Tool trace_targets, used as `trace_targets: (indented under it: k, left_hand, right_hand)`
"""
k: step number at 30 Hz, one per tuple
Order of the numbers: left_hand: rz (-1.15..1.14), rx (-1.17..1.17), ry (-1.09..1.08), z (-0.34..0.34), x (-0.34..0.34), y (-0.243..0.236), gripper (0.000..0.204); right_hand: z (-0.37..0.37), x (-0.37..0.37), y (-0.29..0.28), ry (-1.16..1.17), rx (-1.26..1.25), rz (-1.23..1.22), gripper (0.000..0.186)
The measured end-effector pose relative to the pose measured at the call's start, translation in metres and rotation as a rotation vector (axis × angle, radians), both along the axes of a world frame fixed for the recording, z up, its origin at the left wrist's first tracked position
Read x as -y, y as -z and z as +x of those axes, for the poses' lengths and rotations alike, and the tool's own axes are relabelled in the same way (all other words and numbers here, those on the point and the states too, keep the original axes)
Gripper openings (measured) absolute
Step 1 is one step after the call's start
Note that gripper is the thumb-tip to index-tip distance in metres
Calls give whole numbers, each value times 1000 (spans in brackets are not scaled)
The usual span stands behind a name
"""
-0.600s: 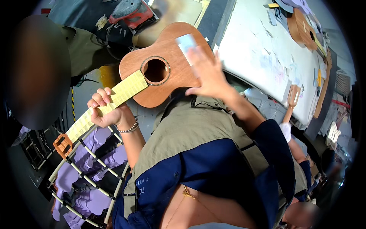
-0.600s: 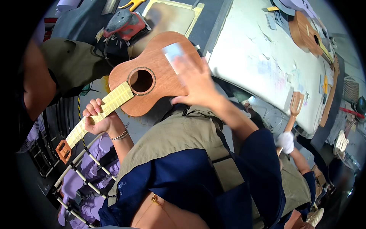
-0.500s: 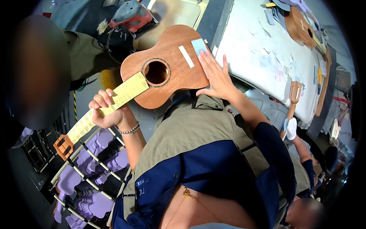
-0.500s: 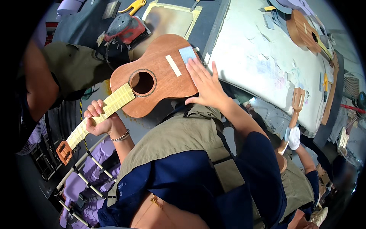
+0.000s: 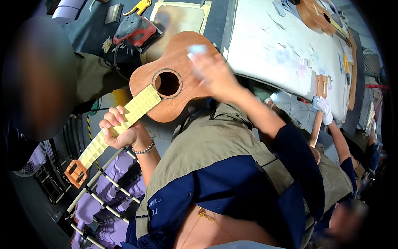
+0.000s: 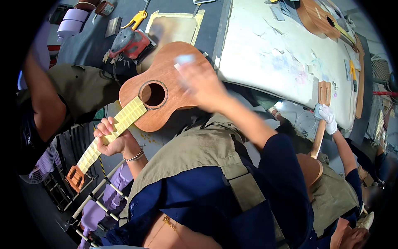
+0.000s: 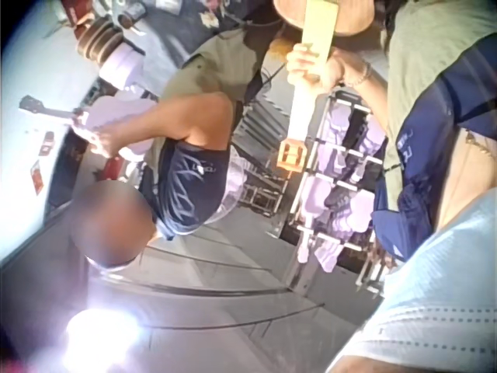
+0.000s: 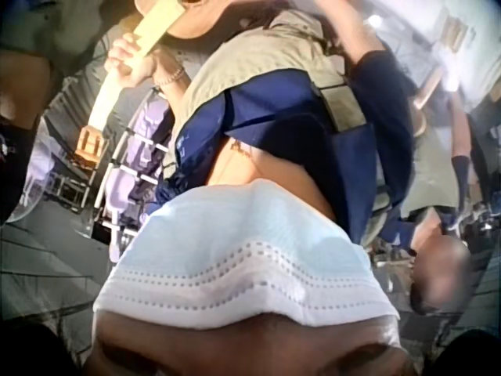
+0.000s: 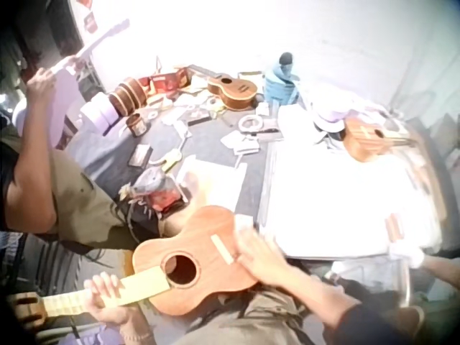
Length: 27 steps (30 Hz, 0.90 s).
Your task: The person sands the body and neck of unfinished wooden guitars using a sanding block. They handle multiple guitar bodies, moving them between a workbench and a drying rack while smoothing the wood surfaces.
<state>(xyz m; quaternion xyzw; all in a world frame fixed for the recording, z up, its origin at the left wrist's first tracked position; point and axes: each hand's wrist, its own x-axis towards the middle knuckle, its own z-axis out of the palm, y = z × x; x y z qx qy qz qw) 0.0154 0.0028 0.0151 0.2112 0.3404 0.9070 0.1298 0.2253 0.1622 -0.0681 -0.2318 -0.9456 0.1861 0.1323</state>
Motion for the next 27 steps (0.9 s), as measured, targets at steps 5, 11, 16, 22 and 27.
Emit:
trace_targets:
  k: [5,11,16,22,27]
  left_hand:
    - [14,-37,21,11,-2,-3,14]
    - [41,-31,9,2,1,1,13]
    - [32,-34,2,-1,3,4,14]
    - [49,-27,31,0,1,6,13]
    - [59,-18,39,3,1,2,13]
  right_hand:
    - [-19,25,-7,54,-48,-45,64]
    - [32,-58,25,427,-182,-527,50]
    - [68,-65,-21,585,-987,-1451,43]
    - [79,-47,-41,699,-898,-1162,27]
    - [74,-43,-59,680,-1232,-956,14]
